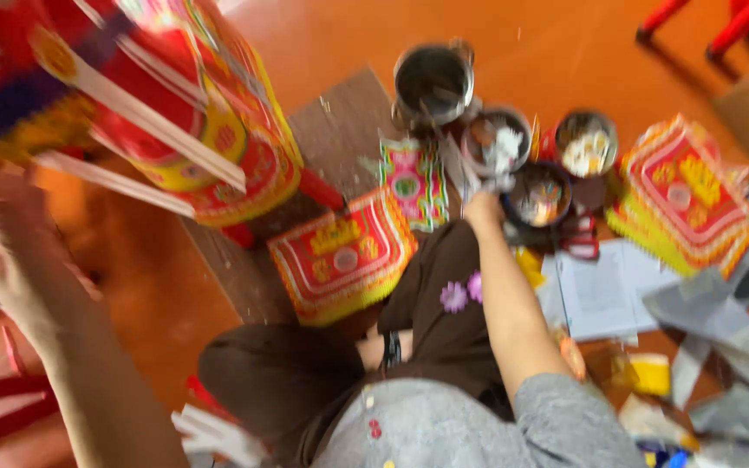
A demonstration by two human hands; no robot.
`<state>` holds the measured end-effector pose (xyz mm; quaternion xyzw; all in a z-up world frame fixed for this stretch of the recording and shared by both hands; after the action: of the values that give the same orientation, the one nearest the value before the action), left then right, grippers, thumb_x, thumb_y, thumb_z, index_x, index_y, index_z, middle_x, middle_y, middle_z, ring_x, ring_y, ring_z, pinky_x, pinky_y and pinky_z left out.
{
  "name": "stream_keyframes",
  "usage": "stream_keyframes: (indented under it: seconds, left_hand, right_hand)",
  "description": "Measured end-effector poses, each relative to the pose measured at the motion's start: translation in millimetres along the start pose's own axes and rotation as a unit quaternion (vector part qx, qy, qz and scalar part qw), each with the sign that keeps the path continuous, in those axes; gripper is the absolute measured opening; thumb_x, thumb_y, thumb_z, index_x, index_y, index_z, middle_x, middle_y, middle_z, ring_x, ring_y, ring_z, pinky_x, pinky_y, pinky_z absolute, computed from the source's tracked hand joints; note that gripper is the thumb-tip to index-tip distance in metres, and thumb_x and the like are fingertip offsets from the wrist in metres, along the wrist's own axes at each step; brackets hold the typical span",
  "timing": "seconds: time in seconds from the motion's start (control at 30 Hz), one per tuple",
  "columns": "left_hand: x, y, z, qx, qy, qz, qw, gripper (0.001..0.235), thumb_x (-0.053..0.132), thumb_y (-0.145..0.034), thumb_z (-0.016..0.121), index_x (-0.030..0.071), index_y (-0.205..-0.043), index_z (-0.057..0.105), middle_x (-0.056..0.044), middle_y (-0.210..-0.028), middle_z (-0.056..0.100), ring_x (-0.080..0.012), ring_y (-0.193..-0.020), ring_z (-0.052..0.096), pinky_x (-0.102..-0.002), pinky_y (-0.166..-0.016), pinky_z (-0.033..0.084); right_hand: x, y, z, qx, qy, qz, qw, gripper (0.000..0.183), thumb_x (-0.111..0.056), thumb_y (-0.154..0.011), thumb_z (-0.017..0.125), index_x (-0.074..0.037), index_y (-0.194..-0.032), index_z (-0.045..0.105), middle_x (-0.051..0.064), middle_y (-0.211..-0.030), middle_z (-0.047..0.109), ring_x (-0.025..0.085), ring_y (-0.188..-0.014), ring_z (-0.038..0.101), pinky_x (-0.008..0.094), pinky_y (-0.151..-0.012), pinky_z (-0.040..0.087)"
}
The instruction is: Decorating traditional paper horse figures by applying glue, sticking paper details, and cutting gold foil.
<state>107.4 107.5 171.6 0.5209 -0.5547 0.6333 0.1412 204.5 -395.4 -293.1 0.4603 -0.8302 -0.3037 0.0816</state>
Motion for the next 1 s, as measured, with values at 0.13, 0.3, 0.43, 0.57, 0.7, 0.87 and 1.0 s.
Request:
stream_keyframes:
  seconds: [0.13, 0.3, 0.43, 0.57, 0.7, 0.87, 1.0]
  left_hand:
    - [17.5, -9.4, 16.2, -0.058, 0.082, 0.057, 0.993, 0.049, 0.034, -0.11, 0.047, 0.011, -0.145, 0.022, -0.029, -0.153, 0.028, -0.0436, -0.133, 0.042, -0.053, -0.116, 0.038]
    - [-2.6, -24.6, 19.0, -0.033, 0.174, -0.105, 0.979, 0.086, 0.069, -0.083, 0.061, 0.022, -0.146, 0.024, -0.007, -0.152, 0.038, -0.0264, -0.129, 0.054, -0.042, -0.1, 0.048]
    - [3.9, -30.1, 29.9, -0.04, 0.201, -0.111, 0.973, 0.078, 0.061, -0.092, 0.057, 0.021, -0.149, 0.021, -0.011, -0.15, 0.041, -0.0275, -0.13, 0.051, -0.053, -0.106, 0.042]
    - [4.6, -31.3, 32.9, -0.059, 0.234, -0.137, 0.961, 0.069, 0.055, -0.099, 0.053, 0.023, -0.15, 0.021, -0.011, -0.147, 0.043, -0.0258, -0.131, 0.045, -0.063, -0.113, 0.029]
    - [-23.9, -42.0, 27.5, -0.062, 0.283, -0.153, 0.945, 0.057, 0.053, -0.101, 0.05, 0.031, -0.147, 0.025, -0.004, -0.147, 0.045, -0.0248, -0.133, 0.045, -0.06, -0.113, 0.025]
    - [-16.5, -48.6, 27.3, -0.075, 0.282, -0.167, 0.942, 0.065, 0.047, -0.096, 0.058, 0.027, -0.149, 0.026, -0.006, -0.143, 0.047, -0.0248, -0.128, 0.049, -0.058, -0.111, 0.027]
    - [-27.7, -50.6, 25.3, -0.084, 0.295, -0.174, 0.936, 0.06, 0.042, -0.098, 0.054, 0.025, -0.148, 0.027, -0.008, -0.14, 0.047, -0.0278, -0.127, 0.05, -0.054, -0.108, 0.034]
  right_hand:
    - [-18.9, -0.2, -9.4, -0.044, 0.031, -0.026, 0.998, 0.042, -0.021, -0.084, 0.058, 0.001, -0.119, 0.065, 0.02, -0.121, 0.065, 0.038, -0.112, 0.063, 0.046, -0.09, 0.053]
    - [-15.7, -26.7, 10.0, -0.117, 0.041, 0.035, 0.992, 0.053, -0.03, -0.089, 0.059, -0.001, -0.134, 0.056, 0.016, -0.141, 0.054, 0.039, -0.133, 0.046, 0.062, -0.094, 0.045]
    - [-0.4, -83.4, 48.8, -0.116, 0.035, 0.041, 0.992, 0.055, -0.033, -0.088, 0.059, -0.005, -0.135, 0.056, 0.014, -0.143, 0.054, 0.038, -0.134, 0.044, 0.065, -0.094, 0.043]
    - [5.4, -80.5, 46.9, -0.094, -0.009, 0.032, 0.995, 0.067, -0.051, -0.088, 0.056, -0.005, -0.137, 0.055, 0.017, -0.143, 0.053, 0.038, -0.134, 0.045, 0.066, -0.095, 0.042]
    - [2.0, -50.8, 21.6, -0.061, -0.071, 0.015, 0.995, 0.068, -0.05, -0.087, 0.058, -0.001, -0.134, 0.058, 0.022, -0.139, 0.056, 0.04, -0.13, 0.05, 0.06, -0.096, 0.045]
    - [-6.2, -4.2, -7.3, -0.008, -0.118, -0.026, 0.993, 0.051, -0.038, -0.087, 0.058, -0.004, -0.124, 0.065, 0.024, -0.128, 0.063, 0.042, -0.123, 0.057, 0.057, -0.095, 0.048]
    - [-11.0, 29.0, -23.8, 0.027, -0.149, -0.038, 0.988, 0.042, -0.029, -0.093, 0.04, -0.008, -0.119, 0.066, 0.022, -0.123, 0.066, 0.041, -0.122, 0.058, 0.054, -0.098, 0.049]
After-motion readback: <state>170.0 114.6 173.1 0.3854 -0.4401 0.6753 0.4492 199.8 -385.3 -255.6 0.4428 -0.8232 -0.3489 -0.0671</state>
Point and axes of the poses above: each hand's wrist, its own y-axis away from the middle knuckle, its own z-axis out of the palm, x = y × z, the point moved 4 cm from there along -y, towards the middle knuckle
